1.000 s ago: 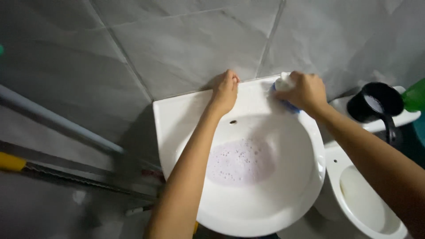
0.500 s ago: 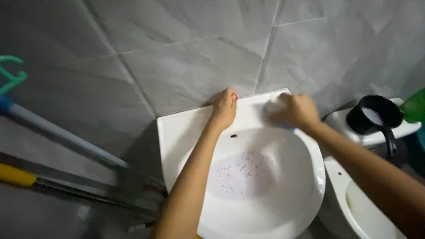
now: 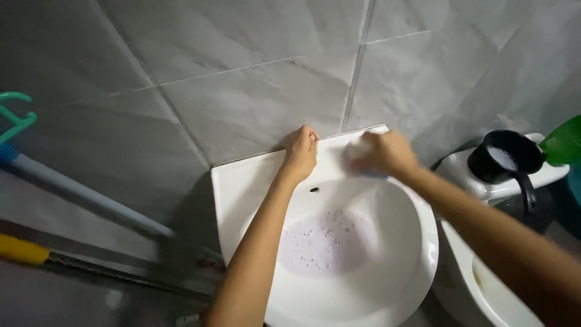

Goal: Cleaning a bathroom sink using a brush and cleaning solution.

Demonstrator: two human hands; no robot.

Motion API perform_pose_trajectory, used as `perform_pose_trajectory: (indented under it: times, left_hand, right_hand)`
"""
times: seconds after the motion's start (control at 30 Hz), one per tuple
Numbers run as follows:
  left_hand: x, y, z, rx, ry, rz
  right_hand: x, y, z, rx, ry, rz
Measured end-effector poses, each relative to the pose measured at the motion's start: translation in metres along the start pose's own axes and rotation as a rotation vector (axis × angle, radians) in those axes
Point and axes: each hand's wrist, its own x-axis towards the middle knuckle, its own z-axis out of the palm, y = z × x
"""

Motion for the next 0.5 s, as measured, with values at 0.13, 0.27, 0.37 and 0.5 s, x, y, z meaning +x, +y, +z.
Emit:
perform_pose_trajectory:
  times: [0.13,0.27,0.37,0.5]
  left_hand:
    - [0.004,0.007,-0.002,-0.02,-0.094,-0.154]
    - [0.003,0.009,-0.005,-0.001,-0.019,-0.036]
    - [-0.002,0.017,-0.013,0.043,-0.051,-0.074]
    - [-0.02,0.043,-0.058,0.25,-0.244,-0.194]
  right_hand:
    - [0.028,0.004,0.015,-0.055,0.039,0.044]
    - [0.02,-0.029,0.03,0.024,0.118,-0.062]
    - [-0.012,-0.041,0.018,0.044,0.076,-0.135]
    - [-0.03,0.023,0.008,0.012,0.047,-0.39]
